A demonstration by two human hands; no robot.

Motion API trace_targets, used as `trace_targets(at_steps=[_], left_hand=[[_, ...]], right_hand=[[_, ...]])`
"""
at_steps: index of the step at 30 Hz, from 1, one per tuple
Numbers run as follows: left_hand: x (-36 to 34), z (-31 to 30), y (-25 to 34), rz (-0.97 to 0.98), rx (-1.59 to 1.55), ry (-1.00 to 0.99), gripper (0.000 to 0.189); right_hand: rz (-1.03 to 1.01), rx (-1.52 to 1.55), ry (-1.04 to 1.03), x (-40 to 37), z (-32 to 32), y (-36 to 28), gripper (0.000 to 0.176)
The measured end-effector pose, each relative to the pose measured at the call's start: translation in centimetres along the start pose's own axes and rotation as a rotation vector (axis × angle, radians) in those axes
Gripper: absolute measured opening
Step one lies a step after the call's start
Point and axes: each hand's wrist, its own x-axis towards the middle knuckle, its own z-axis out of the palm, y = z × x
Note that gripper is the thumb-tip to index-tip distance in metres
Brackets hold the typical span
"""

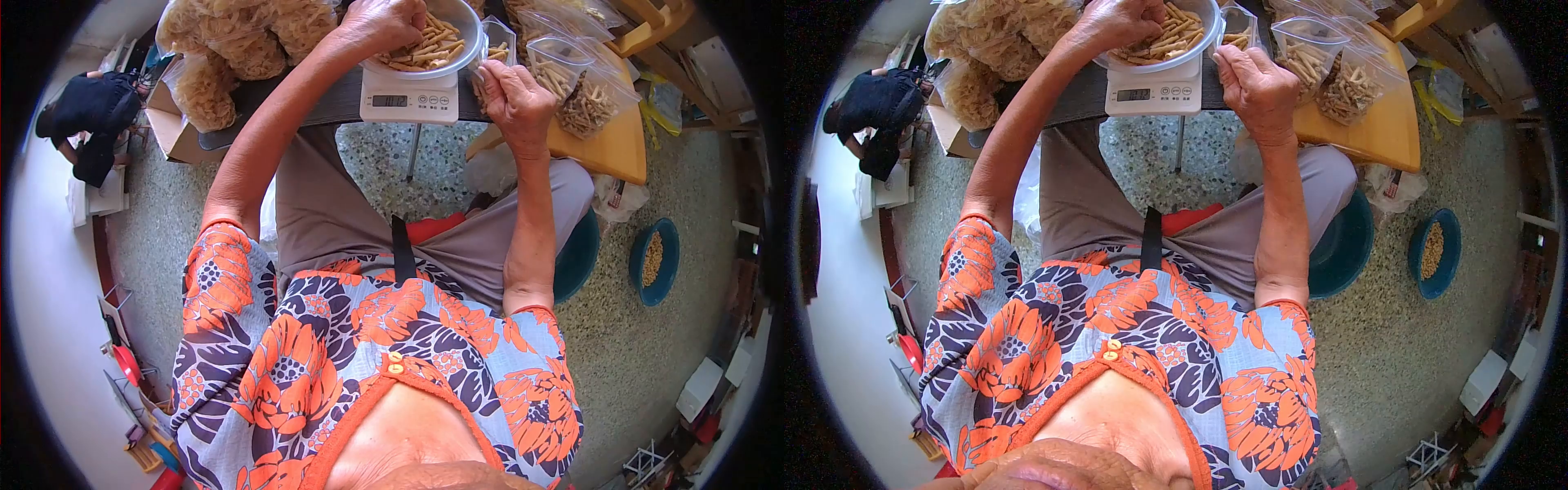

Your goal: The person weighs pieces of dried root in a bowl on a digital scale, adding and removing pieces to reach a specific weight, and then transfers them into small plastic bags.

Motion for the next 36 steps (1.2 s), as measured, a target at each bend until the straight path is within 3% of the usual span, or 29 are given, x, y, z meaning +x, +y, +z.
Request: trace_targets(at_steps=[4, 9, 10, 14, 17, 19, 21, 23, 24, 29, 34, 36], left_hand=[[0.9, 0.9, -0.8, 0.008, 0.082, 0.062, 0.017], [0.5, 0.9, 1.2, -0.033, 0.302, -0.027, 0.015], [-0.1, 1.5, 0.7, 0.119, 0.280, 0.130, 0.016], [0.3, 2.3, 0.9, 0.057, 0.309, 0.090, 0.017], [0.2, 2.5, 0.5, 0.137, 0.288, 0.200, 0.016], [-0.8, 1.4, 0.8, 0.173, 0.011, 0.339, 0.016], [0.1, 1.5, -1.1, 0.170, -0.151, 0.260, 0.014], [0.9, 1.6, -2.9, -0.138, -1.342, -0.329, 0.012], [0.8, 1.1, -2.1, -0.218, -1.505, -0.375, 0.009], [1.4, 1.2, -2.1, -0.190, -1.750, -0.531, 0.009], [1.5, 1.0, 0.9, -0.213, -1.567, -0.288, 0.015], [1.9, 1.3, 1.5, -0.203, -1.508, -0.278, 0.015]], right_hand=[[0.004, 0.006, 0.003, 0.0, 0.0, 0.0, 0.015], [0.011, 0.004, -0.004, -0.1, 0.1, 0.0, 0.015], [0.013, 0.002, -0.008, -0.1, 0.0, 0.0, 0.015], [0.021, 0.013, -0.010, 0.2, -0.2, -0.3, 0.015], [0.028, 0.012, -0.011, 0.1, -0.2, -0.2, 0.014], [0.022, 0.005, -0.002, 0.1, -0.1, -0.1, 0.014], [0.018, 0.000, 0.009, 0.0, -0.1, 0.0, 0.014], [0.026, -0.002, 0.000, 0.1, -0.1, -0.2, 0.013], [0.025, -0.002, 0.002, 0.1, 0.0, -0.2, 0.013], [0.012, 0.003, 0.007, 0.0, 0.0, 0.0, 0.013], [-0.002, -0.001, 0.019, 0.1, 0.0, 0.0, 0.013], [-0.015, -0.003, 0.029, 0.1, 0.0, 0.0, 0.013]])
